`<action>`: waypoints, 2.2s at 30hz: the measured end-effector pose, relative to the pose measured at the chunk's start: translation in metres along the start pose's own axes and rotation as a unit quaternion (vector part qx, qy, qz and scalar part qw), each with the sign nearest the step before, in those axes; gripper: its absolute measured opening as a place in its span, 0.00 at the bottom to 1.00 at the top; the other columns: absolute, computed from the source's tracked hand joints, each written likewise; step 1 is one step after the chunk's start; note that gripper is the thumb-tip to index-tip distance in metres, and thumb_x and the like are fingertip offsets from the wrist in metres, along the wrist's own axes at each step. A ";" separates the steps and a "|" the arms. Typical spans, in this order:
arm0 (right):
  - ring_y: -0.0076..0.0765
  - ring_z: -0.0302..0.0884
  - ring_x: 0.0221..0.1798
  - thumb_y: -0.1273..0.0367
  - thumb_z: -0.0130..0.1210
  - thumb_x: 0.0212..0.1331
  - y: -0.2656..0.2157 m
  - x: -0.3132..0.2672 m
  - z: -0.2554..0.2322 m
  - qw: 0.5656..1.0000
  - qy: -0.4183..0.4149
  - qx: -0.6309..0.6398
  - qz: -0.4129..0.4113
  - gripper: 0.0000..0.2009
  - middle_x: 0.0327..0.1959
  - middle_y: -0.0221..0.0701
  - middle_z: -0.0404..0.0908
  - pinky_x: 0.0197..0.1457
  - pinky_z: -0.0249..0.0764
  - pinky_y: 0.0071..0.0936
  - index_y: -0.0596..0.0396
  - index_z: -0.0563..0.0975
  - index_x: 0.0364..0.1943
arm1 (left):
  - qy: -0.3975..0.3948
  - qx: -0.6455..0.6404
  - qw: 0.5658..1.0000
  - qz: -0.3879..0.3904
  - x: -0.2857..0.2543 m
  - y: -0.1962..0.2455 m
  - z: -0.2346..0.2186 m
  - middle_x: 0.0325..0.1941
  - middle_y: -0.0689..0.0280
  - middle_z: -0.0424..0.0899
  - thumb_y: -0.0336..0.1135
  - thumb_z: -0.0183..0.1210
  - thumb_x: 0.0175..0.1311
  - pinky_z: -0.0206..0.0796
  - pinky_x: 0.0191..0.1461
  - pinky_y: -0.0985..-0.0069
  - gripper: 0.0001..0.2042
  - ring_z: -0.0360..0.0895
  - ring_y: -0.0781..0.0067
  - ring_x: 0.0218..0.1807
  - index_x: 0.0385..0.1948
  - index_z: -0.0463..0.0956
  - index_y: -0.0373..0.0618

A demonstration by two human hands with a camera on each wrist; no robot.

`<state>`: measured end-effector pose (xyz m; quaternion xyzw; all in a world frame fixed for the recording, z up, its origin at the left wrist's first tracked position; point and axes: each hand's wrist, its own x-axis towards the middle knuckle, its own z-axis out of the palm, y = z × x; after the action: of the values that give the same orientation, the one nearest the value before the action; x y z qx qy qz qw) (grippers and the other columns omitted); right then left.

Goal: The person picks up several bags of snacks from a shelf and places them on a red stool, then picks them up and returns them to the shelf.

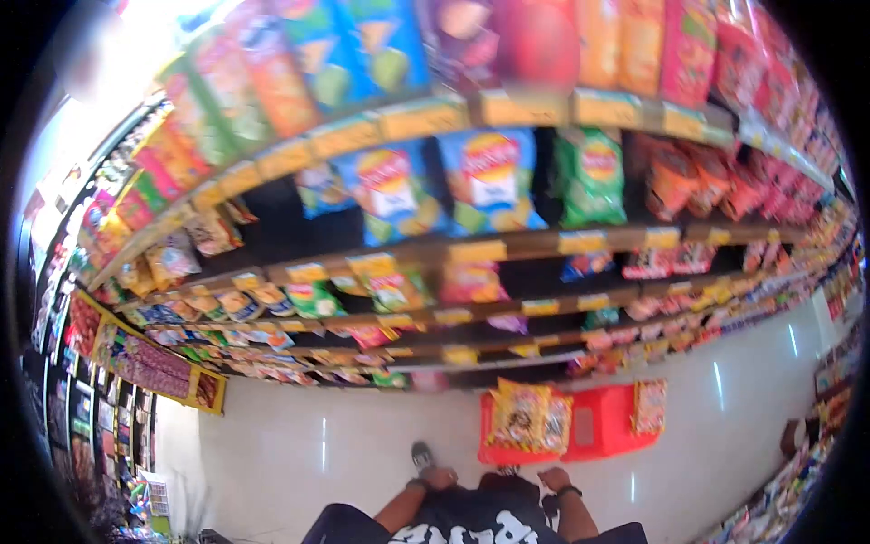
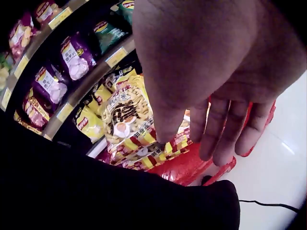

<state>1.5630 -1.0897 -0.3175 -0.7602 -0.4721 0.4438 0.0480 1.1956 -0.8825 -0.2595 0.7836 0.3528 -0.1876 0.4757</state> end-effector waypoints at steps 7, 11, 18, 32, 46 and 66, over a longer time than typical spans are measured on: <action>0.31 0.83 0.28 0.53 0.57 0.60 -0.074 0.077 0.036 0.959 -0.117 0.234 0.110 0.18 0.33 0.32 0.86 0.30 0.77 0.31 0.54 0.84 0.37 | 0.075 -0.010 0.997 0.031 -0.045 -0.107 -0.061 0.48 0.51 0.82 0.49 0.47 0.65 0.68 0.58 0.57 0.20 0.78 0.47 0.53 0.46 0.79 0.45; 0.32 0.83 0.36 0.54 0.59 0.58 -0.154 0.127 0.029 0.990 -0.119 0.066 -0.031 0.17 0.36 0.33 0.86 0.40 0.78 0.31 0.54 0.84 0.36 | 0.113 -0.049 0.992 0.026 -0.088 -0.165 -0.083 0.46 0.52 0.83 0.50 0.48 0.65 0.70 0.56 0.59 0.20 0.80 0.49 0.50 0.45 0.80 0.47; 0.28 0.80 0.40 0.56 0.60 0.62 -0.347 0.171 -0.014 0.978 -0.096 0.121 -0.138 0.17 0.37 0.29 0.83 0.45 0.77 0.30 0.55 0.80 0.43 | 0.250 -0.456 0.832 -0.194 -0.132 -0.261 -0.088 0.40 0.57 0.86 0.42 0.56 0.62 0.77 0.44 0.72 0.18 0.84 0.68 0.37 0.47 0.80 0.41; 0.31 0.82 0.45 0.67 0.57 0.65 -0.814 -0.114 -0.185 0.781 0.003 0.199 -0.592 0.12 0.41 0.34 0.85 0.47 0.77 0.28 0.60 0.79 0.48 | 0.618 -0.259 0.742 0.013 -0.250 -0.191 -0.388 0.40 0.53 0.85 0.42 0.51 0.70 0.73 0.48 0.65 0.16 0.83 0.57 0.44 0.48 0.77 0.39; 0.37 0.83 0.35 0.70 0.57 0.62 -0.876 -0.232 -0.217 0.317 -0.006 0.112 -0.942 0.10 0.37 0.40 0.85 0.37 0.76 0.29 0.64 0.82 0.41 | 0.805 -0.104 0.540 0.223 -0.306 -0.077 -0.650 0.46 0.59 0.76 0.29 0.56 0.65 0.66 0.53 0.69 0.10 0.74 0.65 0.47 0.46 0.74 0.39; 0.39 0.81 0.35 0.71 0.48 0.67 -0.855 -0.153 -0.230 0.623 0.180 0.184 -0.738 0.10 0.34 0.36 0.82 0.38 0.76 0.31 0.62 0.79 0.39 | 0.796 0.005 0.605 0.014 -0.290 -0.118 -0.765 0.52 0.41 0.77 0.56 0.73 0.43 0.60 0.62 0.51 0.45 0.69 0.39 0.58 0.61 0.66 0.35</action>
<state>1.1263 -0.6569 0.3381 -0.1961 -0.7650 0.1914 0.5828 0.8798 -0.2840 0.2156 0.6307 0.5800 0.5156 0.0058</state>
